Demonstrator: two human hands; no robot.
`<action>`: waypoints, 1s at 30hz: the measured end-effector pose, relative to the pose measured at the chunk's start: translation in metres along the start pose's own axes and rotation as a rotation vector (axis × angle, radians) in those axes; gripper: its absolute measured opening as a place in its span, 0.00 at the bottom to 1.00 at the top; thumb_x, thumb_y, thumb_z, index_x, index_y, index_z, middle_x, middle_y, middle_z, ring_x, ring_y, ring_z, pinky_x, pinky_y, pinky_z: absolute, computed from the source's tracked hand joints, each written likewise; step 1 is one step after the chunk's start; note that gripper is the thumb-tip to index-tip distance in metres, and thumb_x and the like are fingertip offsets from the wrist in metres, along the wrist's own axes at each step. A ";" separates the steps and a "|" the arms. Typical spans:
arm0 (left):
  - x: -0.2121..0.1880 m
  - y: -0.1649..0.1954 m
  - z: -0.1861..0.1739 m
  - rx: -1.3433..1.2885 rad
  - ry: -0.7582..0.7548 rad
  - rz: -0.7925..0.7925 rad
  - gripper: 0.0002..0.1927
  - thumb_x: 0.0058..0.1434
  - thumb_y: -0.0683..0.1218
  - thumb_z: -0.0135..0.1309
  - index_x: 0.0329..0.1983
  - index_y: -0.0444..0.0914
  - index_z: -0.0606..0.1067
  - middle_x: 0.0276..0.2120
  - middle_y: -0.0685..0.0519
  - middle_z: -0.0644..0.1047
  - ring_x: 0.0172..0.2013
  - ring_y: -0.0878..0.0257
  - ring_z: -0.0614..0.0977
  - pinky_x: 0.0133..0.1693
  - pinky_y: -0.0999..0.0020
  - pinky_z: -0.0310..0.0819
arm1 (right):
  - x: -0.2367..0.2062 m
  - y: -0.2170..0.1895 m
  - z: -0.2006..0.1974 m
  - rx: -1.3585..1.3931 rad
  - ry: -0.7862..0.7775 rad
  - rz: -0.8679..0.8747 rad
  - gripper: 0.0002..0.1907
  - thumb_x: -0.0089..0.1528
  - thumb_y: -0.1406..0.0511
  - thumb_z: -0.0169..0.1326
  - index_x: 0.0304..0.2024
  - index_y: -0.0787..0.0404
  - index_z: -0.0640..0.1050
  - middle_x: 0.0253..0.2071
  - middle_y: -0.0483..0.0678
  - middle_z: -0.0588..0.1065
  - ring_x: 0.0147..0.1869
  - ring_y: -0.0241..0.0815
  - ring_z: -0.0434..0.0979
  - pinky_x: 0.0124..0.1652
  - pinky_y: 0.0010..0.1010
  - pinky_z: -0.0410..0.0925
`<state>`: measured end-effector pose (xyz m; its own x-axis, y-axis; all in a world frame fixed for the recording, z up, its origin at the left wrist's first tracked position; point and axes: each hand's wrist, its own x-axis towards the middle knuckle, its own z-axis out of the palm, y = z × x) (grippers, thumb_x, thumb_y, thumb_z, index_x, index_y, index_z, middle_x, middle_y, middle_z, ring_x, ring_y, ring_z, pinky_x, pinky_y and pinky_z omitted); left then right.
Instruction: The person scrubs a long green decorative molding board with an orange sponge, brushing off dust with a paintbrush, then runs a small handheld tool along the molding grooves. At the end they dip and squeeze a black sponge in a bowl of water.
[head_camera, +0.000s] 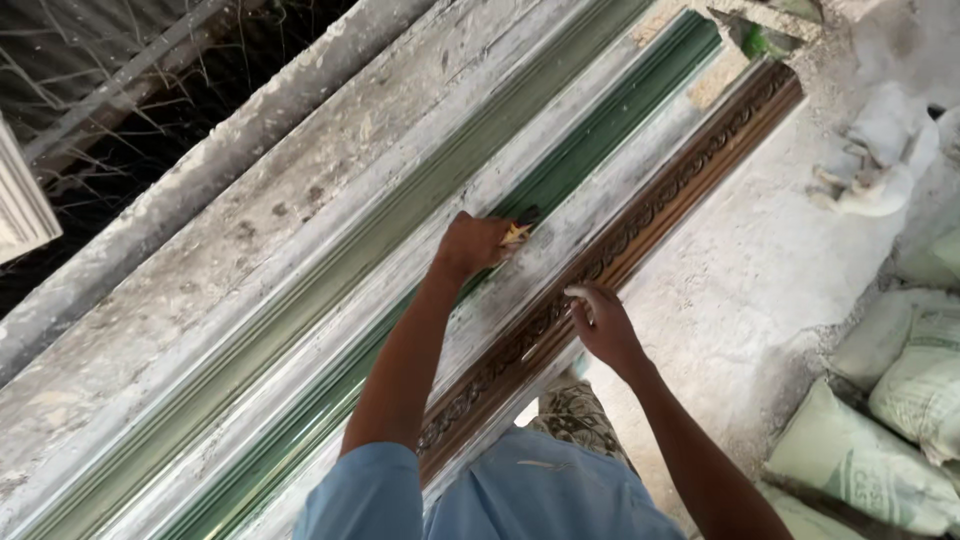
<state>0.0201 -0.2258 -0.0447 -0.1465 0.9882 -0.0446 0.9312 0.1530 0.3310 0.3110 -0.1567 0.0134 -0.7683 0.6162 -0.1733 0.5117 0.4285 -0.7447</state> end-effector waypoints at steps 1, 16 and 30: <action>0.012 0.003 0.001 0.001 -0.019 -0.021 0.22 0.64 0.65 0.55 0.49 0.46 0.76 0.35 0.52 0.82 0.35 0.51 0.83 0.37 0.49 0.73 | 0.018 0.006 -0.008 0.012 -0.034 0.061 0.14 0.69 0.64 0.51 0.56 0.58 0.77 0.55 0.56 0.74 0.47 0.50 0.80 0.43 0.35 0.76; 0.299 0.058 -0.010 -0.039 -0.160 -0.089 0.19 0.63 0.65 0.55 0.50 0.51 0.76 0.37 0.55 0.80 0.38 0.53 0.82 0.43 0.50 0.70 | 0.296 0.190 -0.220 -0.590 0.082 -0.236 0.27 0.67 0.57 0.50 0.63 0.67 0.70 0.62 0.63 0.69 0.76 0.70 0.55 0.70 0.62 0.53; 0.516 0.117 -0.004 -0.022 -0.079 -0.015 0.28 0.63 0.63 0.55 0.67 0.57 0.70 0.38 0.56 0.79 0.41 0.56 0.82 0.43 0.50 0.70 | 0.362 0.196 -0.220 -0.590 -0.241 -0.135 0.28 0.62 0.51 0.60 0.44 0.72 0.75 0.46 0.65 0.76 0.63 0.61 0.70 0.67 0.69 0.49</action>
<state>0.0518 0.3017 -0.0251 -0.1329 0.9834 -0.1239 0.9214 0.1687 0.3501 0.2180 0.2953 -0.0539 -0.8703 0.3953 -0.2937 0.4770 0.8250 -0.3031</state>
